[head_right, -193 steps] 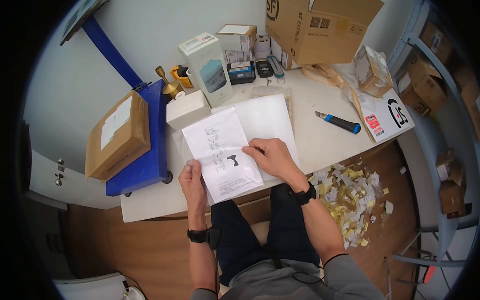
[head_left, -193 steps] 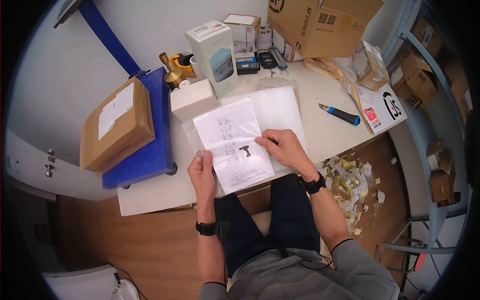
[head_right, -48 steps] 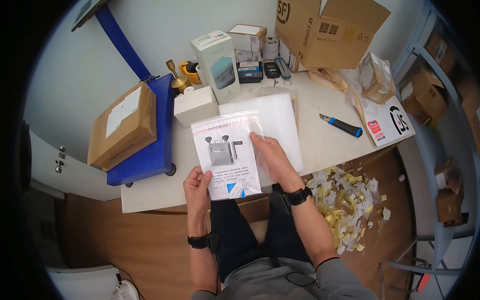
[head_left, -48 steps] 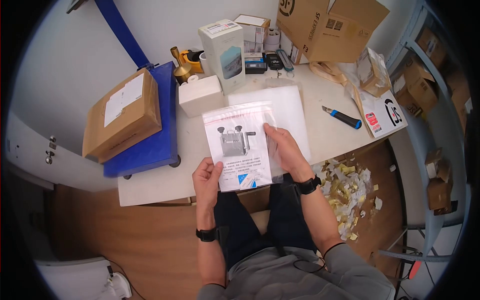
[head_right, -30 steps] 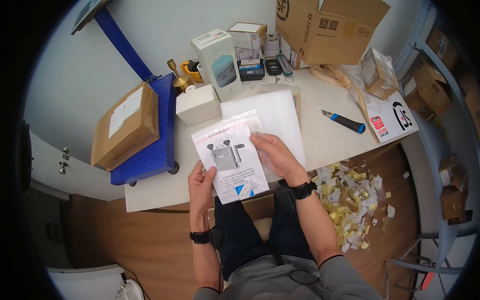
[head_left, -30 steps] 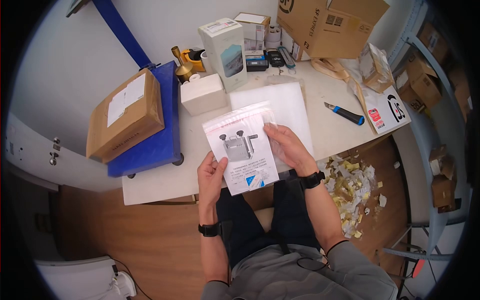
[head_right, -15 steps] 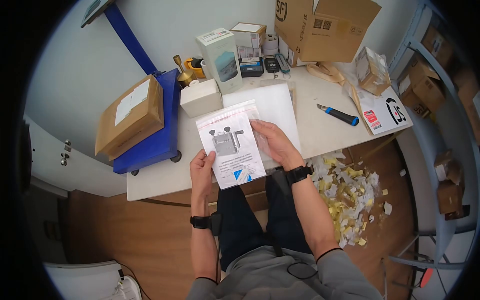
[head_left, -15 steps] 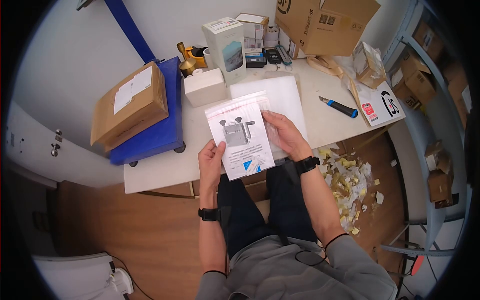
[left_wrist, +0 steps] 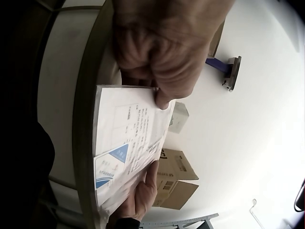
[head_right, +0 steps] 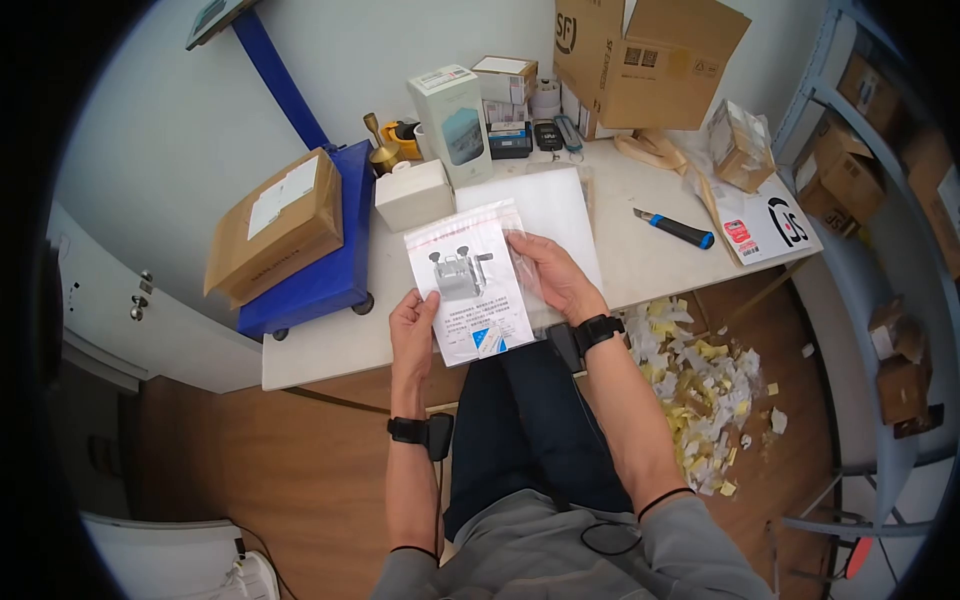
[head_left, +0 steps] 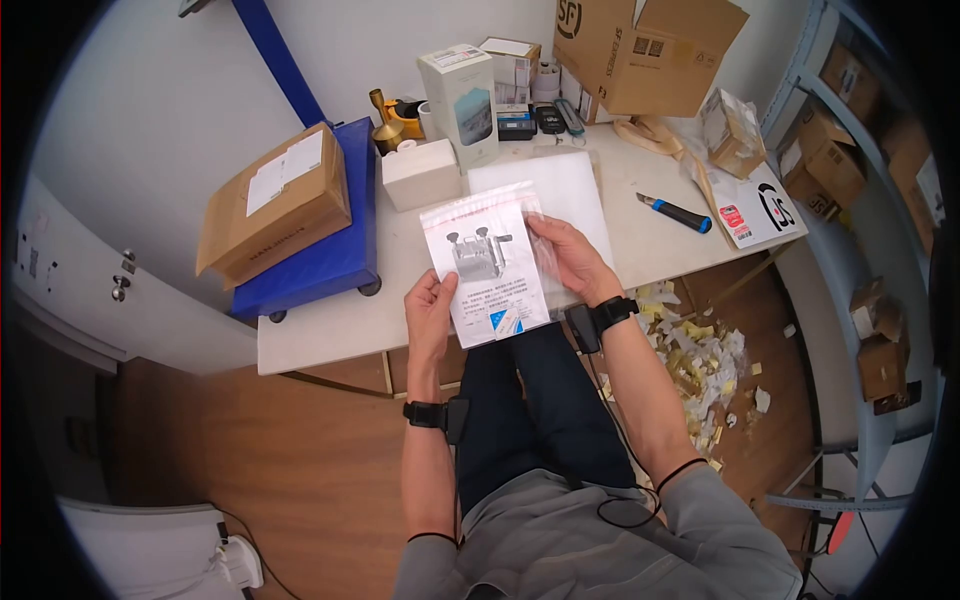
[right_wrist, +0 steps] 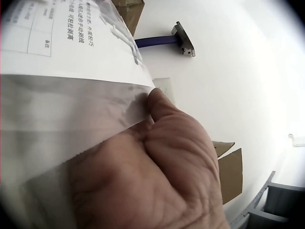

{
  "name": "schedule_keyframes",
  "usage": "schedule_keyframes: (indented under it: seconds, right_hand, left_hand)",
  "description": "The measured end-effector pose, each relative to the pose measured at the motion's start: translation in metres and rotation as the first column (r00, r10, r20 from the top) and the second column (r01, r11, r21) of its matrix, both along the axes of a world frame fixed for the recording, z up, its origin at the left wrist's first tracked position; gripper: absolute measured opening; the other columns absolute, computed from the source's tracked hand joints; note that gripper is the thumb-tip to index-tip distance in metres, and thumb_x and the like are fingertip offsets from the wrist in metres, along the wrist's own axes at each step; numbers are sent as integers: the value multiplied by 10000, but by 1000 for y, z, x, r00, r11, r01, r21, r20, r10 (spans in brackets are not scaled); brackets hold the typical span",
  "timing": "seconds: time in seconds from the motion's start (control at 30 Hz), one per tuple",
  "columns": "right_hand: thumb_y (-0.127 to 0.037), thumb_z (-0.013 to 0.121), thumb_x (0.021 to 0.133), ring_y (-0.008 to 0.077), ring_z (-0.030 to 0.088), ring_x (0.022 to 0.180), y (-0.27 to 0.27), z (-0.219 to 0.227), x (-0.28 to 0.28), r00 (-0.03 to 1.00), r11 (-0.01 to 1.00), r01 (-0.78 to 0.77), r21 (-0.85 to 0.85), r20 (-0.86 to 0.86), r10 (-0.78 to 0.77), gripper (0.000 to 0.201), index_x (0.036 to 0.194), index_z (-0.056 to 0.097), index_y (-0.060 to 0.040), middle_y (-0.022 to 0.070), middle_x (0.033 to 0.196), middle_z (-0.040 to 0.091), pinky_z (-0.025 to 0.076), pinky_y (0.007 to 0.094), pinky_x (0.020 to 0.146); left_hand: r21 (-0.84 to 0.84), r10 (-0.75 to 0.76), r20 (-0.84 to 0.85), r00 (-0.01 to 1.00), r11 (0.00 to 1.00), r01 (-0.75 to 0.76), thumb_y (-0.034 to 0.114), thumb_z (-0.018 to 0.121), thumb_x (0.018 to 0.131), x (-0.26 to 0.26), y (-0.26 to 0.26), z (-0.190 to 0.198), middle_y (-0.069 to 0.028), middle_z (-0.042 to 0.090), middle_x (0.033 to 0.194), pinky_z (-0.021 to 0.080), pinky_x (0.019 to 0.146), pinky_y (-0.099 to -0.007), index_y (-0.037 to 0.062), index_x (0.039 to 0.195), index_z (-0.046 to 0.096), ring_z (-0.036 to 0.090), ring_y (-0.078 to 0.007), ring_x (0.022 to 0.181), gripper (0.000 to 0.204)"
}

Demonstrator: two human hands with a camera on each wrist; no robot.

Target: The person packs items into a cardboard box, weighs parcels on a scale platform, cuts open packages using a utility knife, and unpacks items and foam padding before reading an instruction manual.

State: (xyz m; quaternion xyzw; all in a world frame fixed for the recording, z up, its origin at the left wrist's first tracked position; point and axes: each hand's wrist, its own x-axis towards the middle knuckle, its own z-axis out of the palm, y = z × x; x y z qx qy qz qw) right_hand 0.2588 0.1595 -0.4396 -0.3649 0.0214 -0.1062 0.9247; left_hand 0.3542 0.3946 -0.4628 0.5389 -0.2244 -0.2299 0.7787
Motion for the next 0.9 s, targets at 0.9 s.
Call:
schedule_keyframes:
  seconds: [0.9]
  right_hand:
    - [-133, 591, 1067, 156, 660, 1174, 12, 7, -9, 988, 994, 104, -25, -113, -106, 395, 1429, 547, 19, 91, 1289, 685, 543, 312, 1008]
  left_hand:
    - [119, 4, -86, 996, 993, 6, 143, 637, 1062, -3, 8, 11, -75, 761, 993, 514, 727, -205, -64, 1118, 677, 653, -48, 847, 219]
